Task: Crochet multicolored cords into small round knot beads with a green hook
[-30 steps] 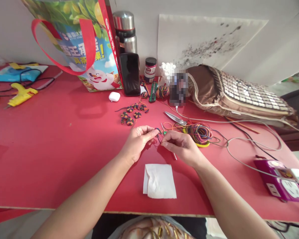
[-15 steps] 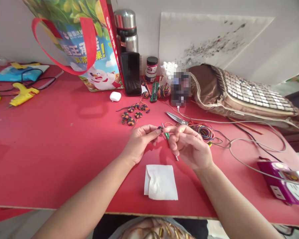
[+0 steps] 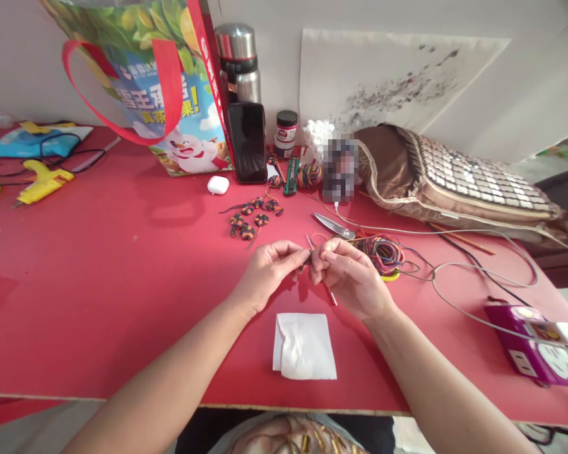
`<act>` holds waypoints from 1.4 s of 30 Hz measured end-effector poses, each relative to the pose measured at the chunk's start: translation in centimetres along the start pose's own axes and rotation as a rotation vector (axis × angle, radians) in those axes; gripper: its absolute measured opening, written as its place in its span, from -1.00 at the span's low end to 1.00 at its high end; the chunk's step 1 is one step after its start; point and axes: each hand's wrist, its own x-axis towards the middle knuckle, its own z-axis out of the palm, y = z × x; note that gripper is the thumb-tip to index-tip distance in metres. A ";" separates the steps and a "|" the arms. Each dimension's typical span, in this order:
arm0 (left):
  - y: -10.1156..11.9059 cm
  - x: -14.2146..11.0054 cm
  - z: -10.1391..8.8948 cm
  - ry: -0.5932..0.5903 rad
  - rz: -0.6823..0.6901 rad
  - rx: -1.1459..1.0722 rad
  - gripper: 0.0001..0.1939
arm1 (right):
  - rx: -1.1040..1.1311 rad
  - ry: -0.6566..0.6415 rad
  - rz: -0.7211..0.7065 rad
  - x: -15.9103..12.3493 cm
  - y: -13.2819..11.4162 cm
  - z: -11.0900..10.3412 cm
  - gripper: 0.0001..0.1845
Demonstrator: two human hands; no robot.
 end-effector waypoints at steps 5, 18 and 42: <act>0.1 -0.1 0.1 0.046 0.013 0.050 -0.65 | 0.006 -0.005 0.009 0.0 0.2 0.0 -0.74; -0.5 0.3 -0.2 0.081 0.134 0.073 -0.84 | 0.047 0.135 0.114 0.3 0.7 0.3 -0.59; -0.4 0.3 -0.4 -0.037 0.063 0.062 -0.68 | -0.124 0.170 -0.023 0.5 1.6 0.2 -0.62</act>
